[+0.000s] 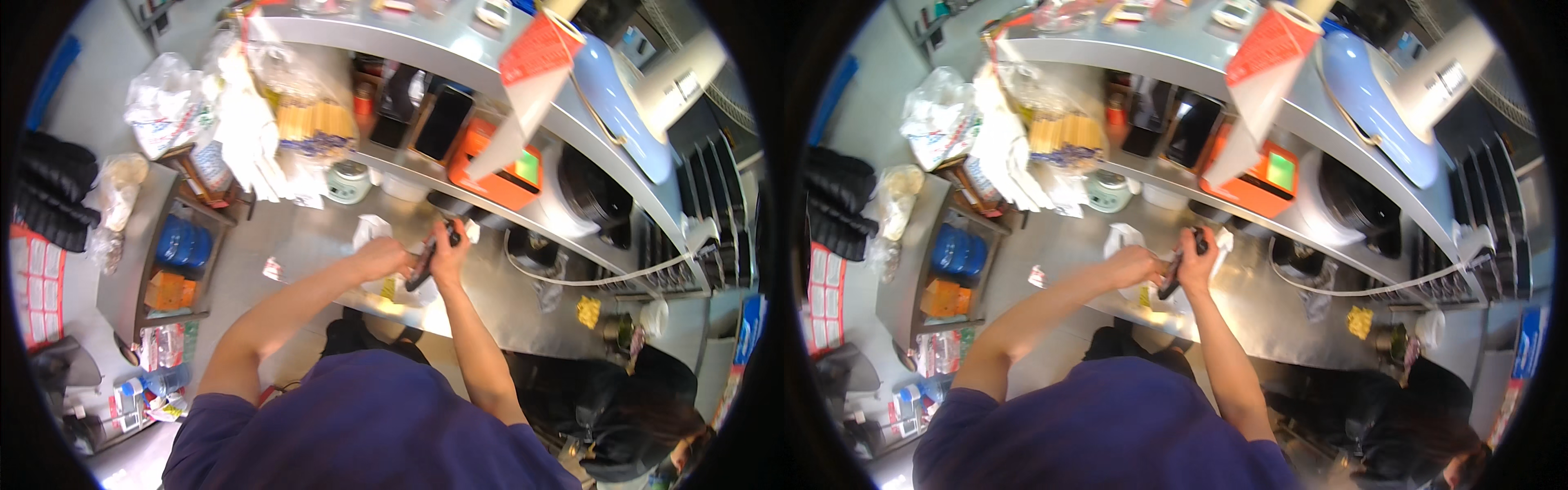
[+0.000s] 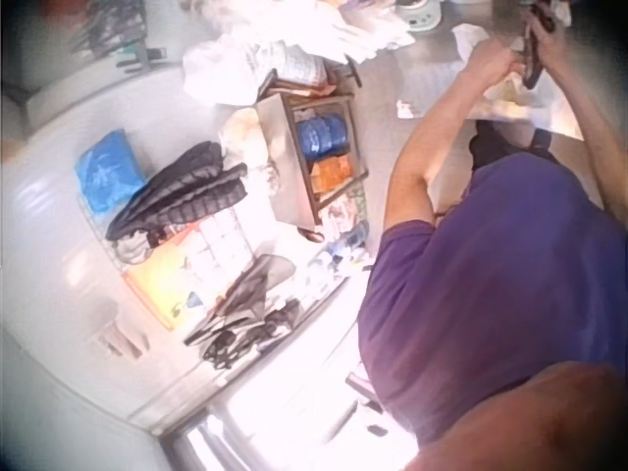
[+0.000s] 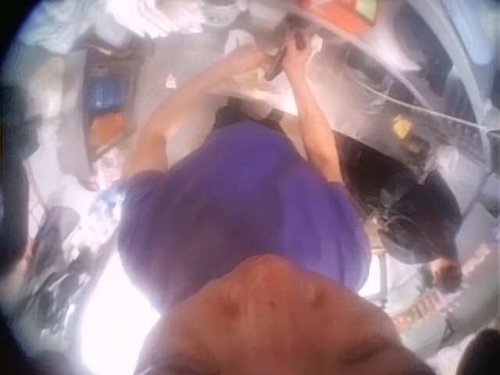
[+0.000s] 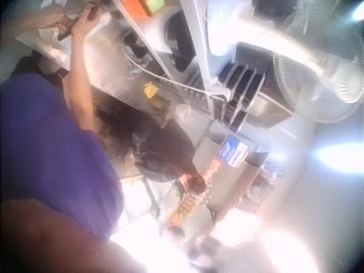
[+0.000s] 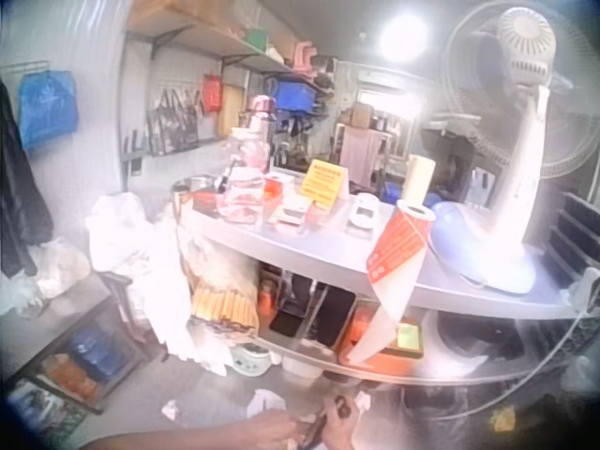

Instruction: The person assembles a food order by selecting various ingredients from a refrigerated display case and placing them into a black container. They then seal the container, place it into a plastic bag, and attach a receipt to the bag.

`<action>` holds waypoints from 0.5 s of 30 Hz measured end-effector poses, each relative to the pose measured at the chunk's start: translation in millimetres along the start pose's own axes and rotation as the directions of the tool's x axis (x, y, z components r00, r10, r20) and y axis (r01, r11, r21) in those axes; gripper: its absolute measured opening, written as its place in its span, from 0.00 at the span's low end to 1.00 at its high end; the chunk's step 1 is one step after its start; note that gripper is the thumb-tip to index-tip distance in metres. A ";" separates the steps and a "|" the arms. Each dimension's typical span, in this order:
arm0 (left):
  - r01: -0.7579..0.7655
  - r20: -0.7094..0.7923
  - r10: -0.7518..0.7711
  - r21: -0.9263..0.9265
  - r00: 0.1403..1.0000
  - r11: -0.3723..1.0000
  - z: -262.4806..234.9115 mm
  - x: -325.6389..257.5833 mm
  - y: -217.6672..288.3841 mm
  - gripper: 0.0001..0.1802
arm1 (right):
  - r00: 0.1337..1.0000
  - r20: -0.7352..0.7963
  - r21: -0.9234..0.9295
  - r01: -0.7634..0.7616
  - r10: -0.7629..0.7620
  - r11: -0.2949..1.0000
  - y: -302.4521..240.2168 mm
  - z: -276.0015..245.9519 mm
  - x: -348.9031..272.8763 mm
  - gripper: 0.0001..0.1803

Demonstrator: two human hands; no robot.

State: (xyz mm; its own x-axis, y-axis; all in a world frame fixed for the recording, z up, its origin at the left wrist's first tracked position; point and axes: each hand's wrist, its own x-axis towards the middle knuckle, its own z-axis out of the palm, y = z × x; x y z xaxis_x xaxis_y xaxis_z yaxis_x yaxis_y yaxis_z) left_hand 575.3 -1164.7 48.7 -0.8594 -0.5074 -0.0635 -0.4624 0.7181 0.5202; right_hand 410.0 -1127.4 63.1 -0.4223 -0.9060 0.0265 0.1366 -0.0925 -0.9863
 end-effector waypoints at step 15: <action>0.781 -0.644 -0.613 -0.037 0.459 0.623 -219.5 -16.4 -24.5 0.16 | 0.961 0.263 -0.874 0.276 -0.088 0.399 62.1 -217.0 -39.1 0.38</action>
State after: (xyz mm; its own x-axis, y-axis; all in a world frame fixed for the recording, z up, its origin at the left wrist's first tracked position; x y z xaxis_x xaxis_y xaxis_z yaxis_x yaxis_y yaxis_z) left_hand 648.6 -1278.6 224.0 0.0294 -0.9793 0.2004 -0.9515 0.0341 0.3059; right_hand 240.6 -1008.2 -34.5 -0.1820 -0.9710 0.1549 -0.8457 0.0743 -0.5285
